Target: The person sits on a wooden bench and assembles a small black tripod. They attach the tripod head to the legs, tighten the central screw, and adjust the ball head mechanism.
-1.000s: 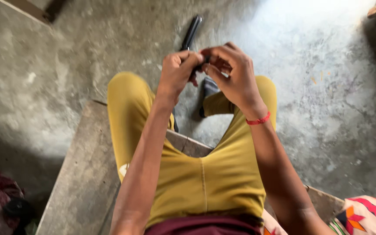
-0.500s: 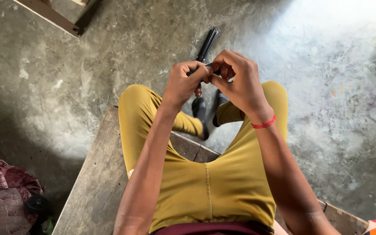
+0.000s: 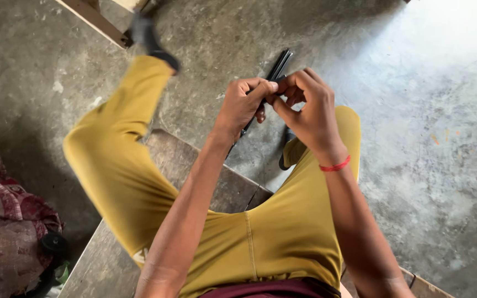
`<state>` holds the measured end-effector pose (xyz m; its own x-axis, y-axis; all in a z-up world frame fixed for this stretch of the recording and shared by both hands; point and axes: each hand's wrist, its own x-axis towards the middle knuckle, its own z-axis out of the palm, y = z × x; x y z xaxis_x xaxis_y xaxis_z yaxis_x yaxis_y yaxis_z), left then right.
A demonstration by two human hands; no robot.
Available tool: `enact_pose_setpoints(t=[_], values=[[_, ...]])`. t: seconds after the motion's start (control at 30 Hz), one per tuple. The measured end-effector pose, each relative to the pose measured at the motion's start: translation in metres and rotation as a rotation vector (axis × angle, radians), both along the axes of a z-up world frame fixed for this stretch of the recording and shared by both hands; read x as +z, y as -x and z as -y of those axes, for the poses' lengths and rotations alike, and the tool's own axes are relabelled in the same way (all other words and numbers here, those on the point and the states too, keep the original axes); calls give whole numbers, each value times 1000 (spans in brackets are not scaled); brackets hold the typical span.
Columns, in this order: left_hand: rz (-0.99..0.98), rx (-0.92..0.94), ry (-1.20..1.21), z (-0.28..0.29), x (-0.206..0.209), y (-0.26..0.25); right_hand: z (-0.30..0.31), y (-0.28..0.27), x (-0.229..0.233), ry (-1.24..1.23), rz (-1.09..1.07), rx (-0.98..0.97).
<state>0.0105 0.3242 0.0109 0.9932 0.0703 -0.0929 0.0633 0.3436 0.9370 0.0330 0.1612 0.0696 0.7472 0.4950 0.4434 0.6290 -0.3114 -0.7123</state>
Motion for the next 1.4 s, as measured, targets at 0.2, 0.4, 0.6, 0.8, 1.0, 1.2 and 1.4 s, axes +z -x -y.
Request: enact_pose_setpoints(t=[0.2, 0.4, 0.6, 0.8, 1.0, 1.2, 1.4], values=[[-47, 68, -76, -19, -16, 22, -10, -2, 5, 148, -220, 147], [-135, 29, 71, -59, -42, 31, -47, -9, -8, 334, 33, 230], [-224, -84, 140, -88, -94, -4, -72, -57, -46, 263, -70, 380], [-197, -232, 179, -99, -151, -77, -84, -115, -125, 235, -571, 267], [-16, -349, 60, -92, -196, -130, -67, -133, -175, 217, -486, 13], [-26, -404, -157, -83, -201, -145, -56, -124, -189, -35, -520, 66], [-107, -193, 223, -115, -163, -129, -89, -140, -173, -222, -651, 163]])
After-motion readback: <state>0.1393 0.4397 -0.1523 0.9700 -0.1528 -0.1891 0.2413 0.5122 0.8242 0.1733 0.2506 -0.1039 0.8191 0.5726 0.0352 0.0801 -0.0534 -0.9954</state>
